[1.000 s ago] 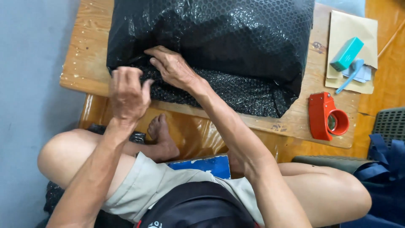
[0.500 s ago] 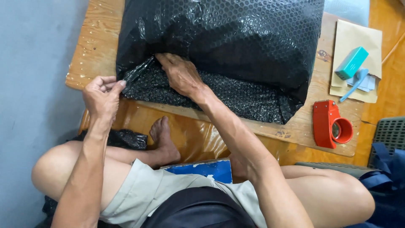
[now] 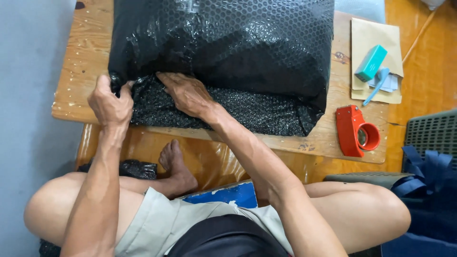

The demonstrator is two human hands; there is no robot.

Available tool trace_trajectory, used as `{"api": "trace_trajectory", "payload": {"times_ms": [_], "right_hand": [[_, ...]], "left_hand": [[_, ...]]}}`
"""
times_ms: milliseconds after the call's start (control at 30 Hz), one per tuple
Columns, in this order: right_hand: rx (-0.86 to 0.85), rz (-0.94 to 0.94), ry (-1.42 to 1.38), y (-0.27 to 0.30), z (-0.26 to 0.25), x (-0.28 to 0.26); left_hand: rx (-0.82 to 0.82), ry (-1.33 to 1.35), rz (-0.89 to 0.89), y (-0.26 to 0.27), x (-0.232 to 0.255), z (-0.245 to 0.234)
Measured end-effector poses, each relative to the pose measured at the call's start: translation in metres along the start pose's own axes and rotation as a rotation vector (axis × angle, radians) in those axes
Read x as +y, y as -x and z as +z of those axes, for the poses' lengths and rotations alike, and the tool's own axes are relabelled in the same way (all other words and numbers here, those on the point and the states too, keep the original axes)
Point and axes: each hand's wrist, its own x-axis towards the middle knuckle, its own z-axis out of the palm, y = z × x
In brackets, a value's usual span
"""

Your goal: A person is wrapping a large object in black bubble wrap and securing the edges with red adhesive tape using a dispenser.

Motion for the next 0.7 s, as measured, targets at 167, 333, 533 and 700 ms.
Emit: {"api": "trace_trajectory", "payload": {"times_ms": [167,333,533,700], "right_hand": [[-0.009,-0.005,-0.062,-0.001,-0.014,-0.004],[-0.016,-0.017,-0.153,0.001,-0.018,0.004],[-0.075,-0.050,-0.158,0.015,0.005,0.019],[-0.243,-0.069,-0.135,0.041,0.024,0.035]], "left_hand": [[-0.005,0.030,0.124,-0.005,0.033,-0.017],[0.013,-0.204,0.199,-0.006,0.084,-0.027],[-0.089,-0.118,0.818,-0.014,0.111,0.027],[-0.371,-0.162,0.709,-0.019,0.130,0.044]]}}
